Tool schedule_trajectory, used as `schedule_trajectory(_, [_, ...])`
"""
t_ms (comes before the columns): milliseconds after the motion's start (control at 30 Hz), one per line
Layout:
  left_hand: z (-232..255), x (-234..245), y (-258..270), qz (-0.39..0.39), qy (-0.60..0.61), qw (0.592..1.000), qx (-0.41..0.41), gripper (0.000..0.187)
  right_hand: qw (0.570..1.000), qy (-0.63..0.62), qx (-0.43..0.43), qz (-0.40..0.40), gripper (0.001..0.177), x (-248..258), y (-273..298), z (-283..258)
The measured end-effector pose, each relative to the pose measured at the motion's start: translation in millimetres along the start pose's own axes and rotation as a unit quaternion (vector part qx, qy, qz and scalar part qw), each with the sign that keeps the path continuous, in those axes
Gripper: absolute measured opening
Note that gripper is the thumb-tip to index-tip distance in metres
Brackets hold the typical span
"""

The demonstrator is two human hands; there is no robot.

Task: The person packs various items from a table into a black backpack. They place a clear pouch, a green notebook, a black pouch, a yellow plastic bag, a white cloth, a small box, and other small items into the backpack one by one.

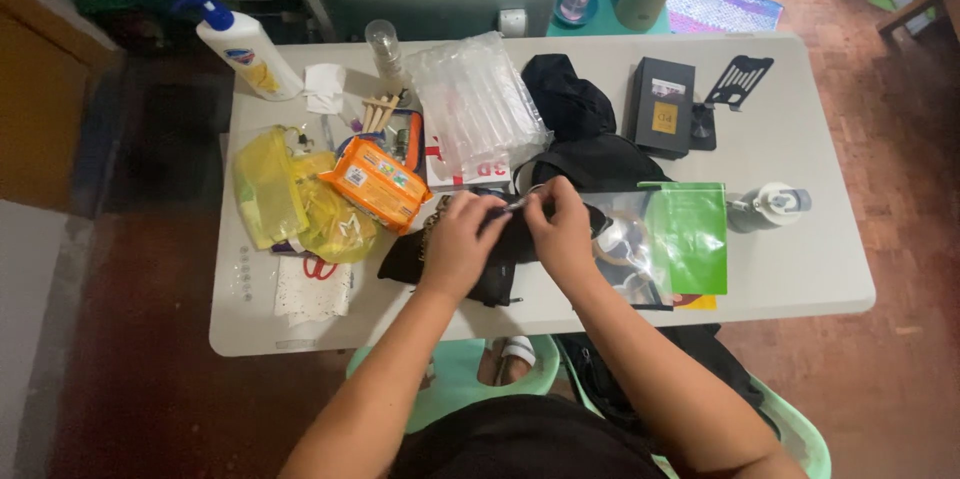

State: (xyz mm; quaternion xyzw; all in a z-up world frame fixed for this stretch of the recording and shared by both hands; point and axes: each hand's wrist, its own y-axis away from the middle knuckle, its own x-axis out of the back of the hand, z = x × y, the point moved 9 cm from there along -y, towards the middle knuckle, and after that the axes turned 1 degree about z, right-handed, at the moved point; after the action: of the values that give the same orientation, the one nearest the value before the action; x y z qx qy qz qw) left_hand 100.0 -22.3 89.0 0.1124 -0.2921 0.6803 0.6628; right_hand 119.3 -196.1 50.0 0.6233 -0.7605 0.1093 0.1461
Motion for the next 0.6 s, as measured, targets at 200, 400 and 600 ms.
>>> schedule_trajectory(200, [-14.4,-2.0,19.0,0.048,0.077,0.995,-0.049,0.024,0.971,0.064,0.230,-0.033,0.012,-13.0,29.6,-71.5])
schedule_trajectory(400, [-5.3,5.6,30.3,0.053,0.062,0.996,-0.046,0.021,0.988,-0.084,0.007,-0.126,0.012,-30.1,15.1,7.8])
schedule_trajectory(600, [12.5,18.0,29.8,0.074,0.071,0.992,-0.071,0.022,0.984,-0.114,0.079,-0.113,0.015,-20.0,9.1,3.3])
